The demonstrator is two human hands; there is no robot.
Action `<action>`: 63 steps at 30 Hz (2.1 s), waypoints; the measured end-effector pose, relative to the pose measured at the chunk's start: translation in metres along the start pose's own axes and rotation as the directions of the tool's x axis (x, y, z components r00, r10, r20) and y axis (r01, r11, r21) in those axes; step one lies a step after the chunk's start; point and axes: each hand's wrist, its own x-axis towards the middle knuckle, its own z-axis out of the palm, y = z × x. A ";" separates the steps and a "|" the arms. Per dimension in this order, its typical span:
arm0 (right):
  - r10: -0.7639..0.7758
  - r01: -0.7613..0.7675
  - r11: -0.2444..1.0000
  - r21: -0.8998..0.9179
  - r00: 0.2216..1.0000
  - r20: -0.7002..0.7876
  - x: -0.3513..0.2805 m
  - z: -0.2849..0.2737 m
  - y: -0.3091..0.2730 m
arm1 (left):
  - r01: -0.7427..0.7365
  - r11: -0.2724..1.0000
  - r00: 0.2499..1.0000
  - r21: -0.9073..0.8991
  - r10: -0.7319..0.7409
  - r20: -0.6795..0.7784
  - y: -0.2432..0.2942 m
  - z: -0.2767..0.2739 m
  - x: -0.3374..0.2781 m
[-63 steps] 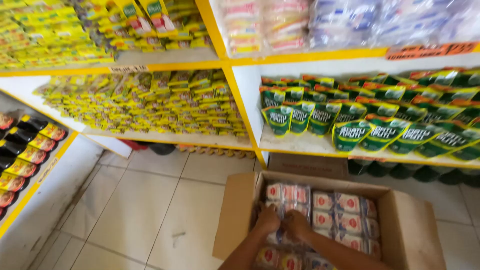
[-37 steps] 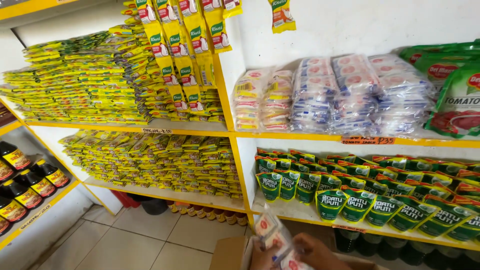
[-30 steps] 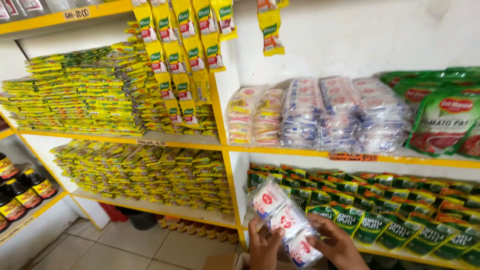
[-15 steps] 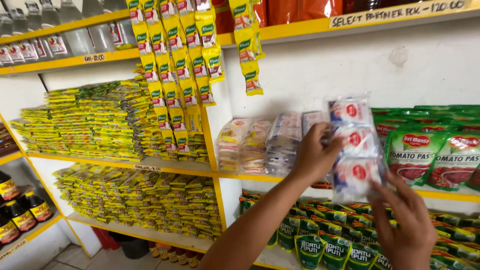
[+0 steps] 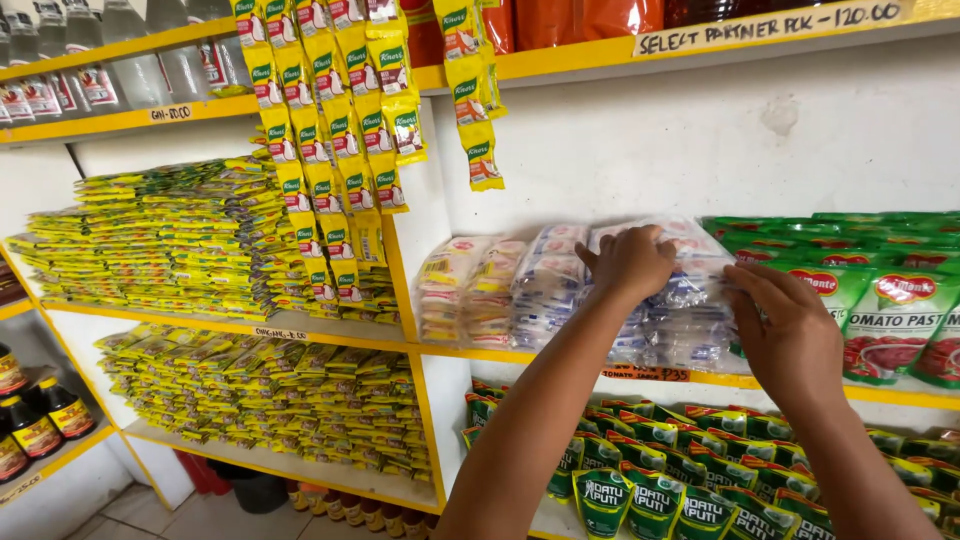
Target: Stocking and organizing small product packets on grocery store shelves from a box.
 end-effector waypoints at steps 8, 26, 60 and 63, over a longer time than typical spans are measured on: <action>-0.105 0.108 0.964 -0.241 0.994 0.023 0.010 0.028 0.008 | -0.061 0.991 0.989 0.117 0.043 0.145 0.010 -0.028 -0.020; -0.091 0.084 0.987 -0.140 0.995 -0.040 -0.057 -0.012 -0.052 | -0.495 0.816 0.817 -0.298 0.320 -0.480 -0.034 -0.058 -0.142; -0.007 -0.813 0.346 -0.468 -0.501 0.865 -0.577 0.164 -0.183 | 0.923 0.380 0.245 0.062 -0.705 0.666 -0.458 0.140 -0.545; -0.020 -0.800 0.256 -0.542 -0.565 0.825 -0.528 0.153 -0.177 | 0.937 0.334 0.293 -0.100 -0.598 0.746 -0.483 0.152 -0.545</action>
